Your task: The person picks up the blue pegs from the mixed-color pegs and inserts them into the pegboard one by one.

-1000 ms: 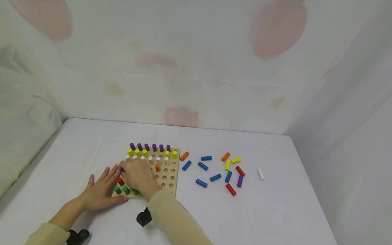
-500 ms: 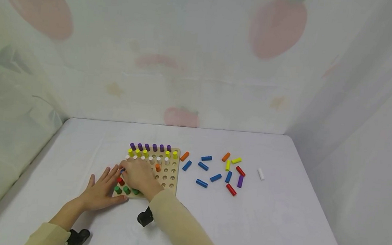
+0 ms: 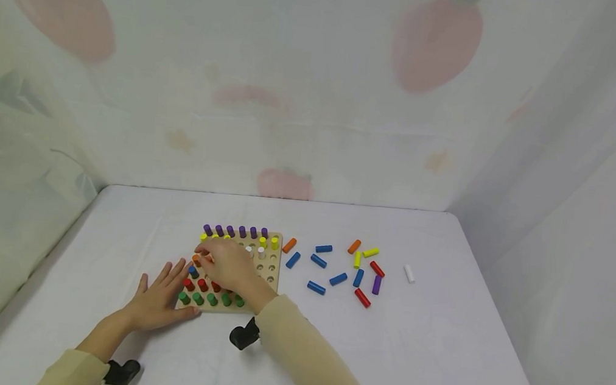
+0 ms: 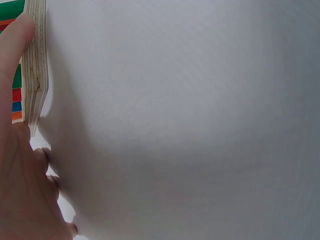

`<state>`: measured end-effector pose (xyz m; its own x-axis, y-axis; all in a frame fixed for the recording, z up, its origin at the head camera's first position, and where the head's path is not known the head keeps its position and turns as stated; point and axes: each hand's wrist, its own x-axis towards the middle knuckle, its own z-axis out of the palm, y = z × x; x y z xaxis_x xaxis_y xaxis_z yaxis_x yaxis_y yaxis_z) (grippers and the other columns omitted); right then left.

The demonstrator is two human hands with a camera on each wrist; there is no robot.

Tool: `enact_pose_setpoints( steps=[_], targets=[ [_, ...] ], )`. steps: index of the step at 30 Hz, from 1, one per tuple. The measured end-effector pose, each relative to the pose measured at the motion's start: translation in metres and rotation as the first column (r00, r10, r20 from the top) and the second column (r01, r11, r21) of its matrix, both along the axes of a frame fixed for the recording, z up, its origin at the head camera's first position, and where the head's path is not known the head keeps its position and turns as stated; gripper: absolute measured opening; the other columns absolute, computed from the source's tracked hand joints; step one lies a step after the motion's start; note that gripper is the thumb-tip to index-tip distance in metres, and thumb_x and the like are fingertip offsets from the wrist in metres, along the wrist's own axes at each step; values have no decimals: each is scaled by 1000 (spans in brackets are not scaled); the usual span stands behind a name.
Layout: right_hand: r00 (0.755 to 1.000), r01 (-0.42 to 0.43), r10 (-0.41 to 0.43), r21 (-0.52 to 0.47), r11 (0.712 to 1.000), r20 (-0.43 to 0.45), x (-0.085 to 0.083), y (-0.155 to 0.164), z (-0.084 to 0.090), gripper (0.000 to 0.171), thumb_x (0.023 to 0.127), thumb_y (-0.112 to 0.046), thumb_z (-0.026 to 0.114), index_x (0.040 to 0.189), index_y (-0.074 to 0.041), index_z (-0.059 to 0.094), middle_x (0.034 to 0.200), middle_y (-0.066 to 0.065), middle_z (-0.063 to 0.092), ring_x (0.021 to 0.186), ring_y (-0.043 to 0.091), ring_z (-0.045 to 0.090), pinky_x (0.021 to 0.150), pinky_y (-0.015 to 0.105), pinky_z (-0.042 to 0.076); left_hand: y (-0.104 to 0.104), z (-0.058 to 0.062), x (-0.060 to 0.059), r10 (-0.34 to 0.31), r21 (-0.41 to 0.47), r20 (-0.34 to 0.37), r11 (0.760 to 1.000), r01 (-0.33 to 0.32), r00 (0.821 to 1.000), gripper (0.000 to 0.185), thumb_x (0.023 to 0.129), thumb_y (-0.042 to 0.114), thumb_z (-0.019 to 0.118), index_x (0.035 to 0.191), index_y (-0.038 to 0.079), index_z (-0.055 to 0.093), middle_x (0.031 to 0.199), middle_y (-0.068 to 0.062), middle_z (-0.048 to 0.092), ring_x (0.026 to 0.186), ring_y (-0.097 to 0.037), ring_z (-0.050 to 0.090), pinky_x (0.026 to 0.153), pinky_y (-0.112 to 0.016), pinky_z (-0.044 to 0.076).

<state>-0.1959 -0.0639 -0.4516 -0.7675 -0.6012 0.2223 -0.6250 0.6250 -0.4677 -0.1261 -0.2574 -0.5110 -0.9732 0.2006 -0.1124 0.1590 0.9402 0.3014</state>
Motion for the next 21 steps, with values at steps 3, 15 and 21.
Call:
enact_pose_setpoints(
  steps=[3,15,21],
  targets=[
    [1000,-16,17,-21,1000,8,1,5,5,23,92,-29,56,113,-22,63,106,-11,65,93,4,58,73,10,45,0,0,0,2,6,1,1000,-2,1000,105,71,75,53,149,16,14,154,-13,12,139,-41,8,98,-73,-4],
    [990,10,21,-217,976,138,5,37,7,29,92,-28,56,119,-19,60,115,-7,61,102,13,58,82,23,51,-1,1,0,3,7,12,1000,-3,1000,106,70,75,54,149,17,13,154,-13,12,139,-41,8,99,-73,-4],
    [990,59,-15,-311,949,139,7,61,1,28,91,-22,58,118,-15,61,114,-3,62,99,15,59,80,30,53,1,3,0,1,16,12,1000,-1,1000,105,71,74,54,149,16,14,154,-14,12,139,-42,7,99,-73,-5]
  ],
)
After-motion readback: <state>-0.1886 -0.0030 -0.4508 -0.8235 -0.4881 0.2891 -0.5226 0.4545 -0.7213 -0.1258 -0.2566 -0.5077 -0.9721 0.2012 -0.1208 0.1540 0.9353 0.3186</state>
